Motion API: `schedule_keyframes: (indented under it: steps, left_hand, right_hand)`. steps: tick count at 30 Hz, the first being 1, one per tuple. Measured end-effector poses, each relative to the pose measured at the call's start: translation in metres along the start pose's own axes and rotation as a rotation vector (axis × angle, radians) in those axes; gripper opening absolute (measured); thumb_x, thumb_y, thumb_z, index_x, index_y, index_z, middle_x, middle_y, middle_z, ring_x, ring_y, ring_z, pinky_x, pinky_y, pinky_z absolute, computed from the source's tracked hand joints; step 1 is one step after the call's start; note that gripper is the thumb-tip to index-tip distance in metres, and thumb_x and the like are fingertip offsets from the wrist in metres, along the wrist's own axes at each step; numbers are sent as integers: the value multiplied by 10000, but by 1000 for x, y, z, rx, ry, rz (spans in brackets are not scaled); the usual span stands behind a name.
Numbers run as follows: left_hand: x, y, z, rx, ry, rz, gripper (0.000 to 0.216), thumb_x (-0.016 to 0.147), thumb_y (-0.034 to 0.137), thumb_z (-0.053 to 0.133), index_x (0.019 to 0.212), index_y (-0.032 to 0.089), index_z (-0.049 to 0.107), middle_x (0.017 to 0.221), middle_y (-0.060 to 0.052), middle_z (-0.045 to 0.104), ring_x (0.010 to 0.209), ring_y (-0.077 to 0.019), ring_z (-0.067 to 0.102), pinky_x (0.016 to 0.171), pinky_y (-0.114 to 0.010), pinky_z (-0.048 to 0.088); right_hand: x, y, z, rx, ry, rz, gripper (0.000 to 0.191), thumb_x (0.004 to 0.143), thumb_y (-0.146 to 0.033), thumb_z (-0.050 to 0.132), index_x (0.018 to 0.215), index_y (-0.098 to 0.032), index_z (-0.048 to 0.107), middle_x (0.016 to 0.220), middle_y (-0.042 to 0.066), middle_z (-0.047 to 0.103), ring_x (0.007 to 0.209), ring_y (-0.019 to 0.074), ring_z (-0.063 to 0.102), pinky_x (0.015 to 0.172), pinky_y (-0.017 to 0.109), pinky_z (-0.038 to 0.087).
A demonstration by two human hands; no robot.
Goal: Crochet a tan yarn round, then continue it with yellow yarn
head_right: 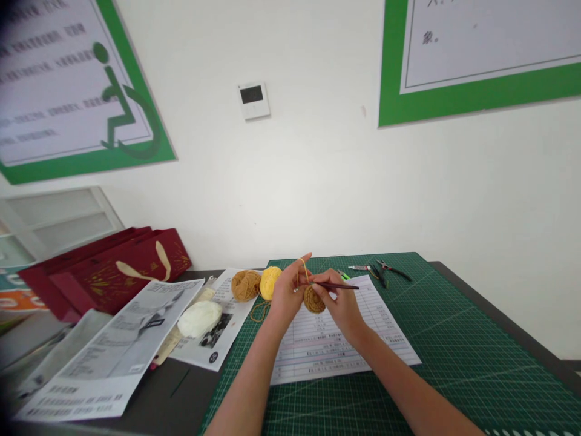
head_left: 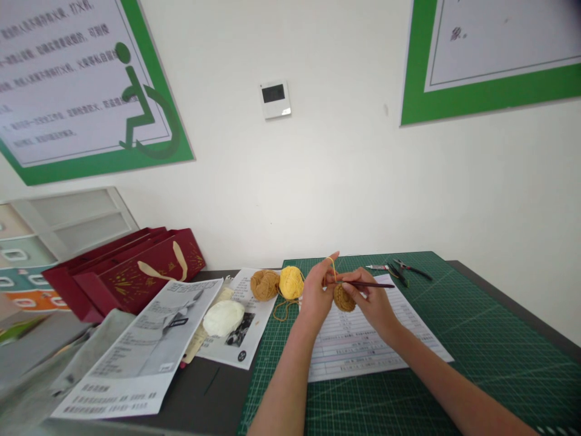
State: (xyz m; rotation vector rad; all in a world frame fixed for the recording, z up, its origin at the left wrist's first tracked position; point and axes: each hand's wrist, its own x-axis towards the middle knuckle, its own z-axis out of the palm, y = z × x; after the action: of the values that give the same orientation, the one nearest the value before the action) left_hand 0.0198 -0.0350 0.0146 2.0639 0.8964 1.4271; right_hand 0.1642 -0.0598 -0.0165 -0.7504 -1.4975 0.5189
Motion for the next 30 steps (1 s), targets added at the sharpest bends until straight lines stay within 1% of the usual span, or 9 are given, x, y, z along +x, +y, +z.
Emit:
schedule_keyframes:
  steps: [4, 9, 11, 13, 16, 19, 24, 28, 30]
  left_hand:
    - [1, -1, -2, -15, -7, -21, 681, 693, -42, 499, 1308, 245, 553, 837, 0, 586, 704, -122, 504, 692, -260, 436]
    - [2, 1, -8, -68, 67, -40, 649, 650, -46, 524, 1216, 253, 634, 859, -9, 604, 697, -124, 521, 700, -273, 454]
    - [2, 6, -8, -138, 92, -61, 592, 656, -30, 555, 1167, 246, 667, 845, -14, 617, 699, -128, 531, 681, -269, 453]
    - [2, 10, -6, -306, 90, -149, 564, 653, -5, 607, 1166, 223, 659, 816, -14, 632, 650, -120, 530, 617, -257, 440]
    - [0, 15, -3, -649, 41, -328, 615, 652, 68, 701, 1245, 186, 582, 769, -14, 653, 565, -105, 524, 537, -247, 409]
    - [-2, 17, -3, -855, -16, -433, 692, 622, 109, 777, 1271, 162, 543, 755, -23, 671, 532, -98, 527, 505, -239, 377]
    - [-2, 21, -9, -966, -134, -525, 698, 588, 132, 831, 1235, 163, 573, 720, -15, 666, 502, -86, 528, 489, -233, 339]
    - [-2, 22, -10, -986, -139, -527, 714, 573, 136, 845, 1234, 180, 580, 705, 2, 653, 479, -68, 500, 466, -220, 300]
    - [-3, 23, -7, -1014, -112, -530, 724, 567, 126, 847, 1236, 185, 577, 697, 8, 649, 478, -63, 484, 461, -216, 286]
  right_hand:
    - [-1, -1, -3, -206, 31, -158, 66, 895, -219, 573, 935, -262, 603, 917, 41, 688, 860, 207, 648, 750, 374, 527]
    - [0, -7, -7, -375, 11, -339, 128, 878, -135, 580, 920, -254, 600, 976, 46, 706, 886, 210, 646, 790, 397, 510]
    - [0, -8, -7, -414, 0, -357, 141, 877, -115, 572, 909, -249, 601, 994, 54, 700, 887, 211, 640, 776, 395, 512]
    - [0, -10, -7, -436, 7, -367, 153, 873, -102, 571, 910, -246, 604, 1005, 60, 693, 886, 211, 634, 764, 392, 514]
    - [-1, -12, -8, -430, 37, -394, 183, 858, -83, 586, 935, -247, 608, 1015, 63, 687, 896, 209, 629, 772, 390, 516]
    - [0, -15, -9, -374, 62, -436, 224, 840, -62, 603, 956, -253, 613, 1013, 55, 688, 903, 204, 633, 782, 386, 518]
    - [2, -19, -8, -265, 103, -436, 234, 840, -56, 600, 968, -251, 608, 971, 47, 685, 906, 200, 630, 792, 400, 516]
    - [3, -20, -7, -215, 103, -430, 223, 850, -58, 588, 968, -247, 595, 958, 48, 681, 905, 197, 623, 778, 405, 517]
    - [2, -20, -7, -252, 111, -454, 237, 844, -48, 591, 973, -247, 593, 971, 48, 683, 903, 194, 623, 778, 405, 515]
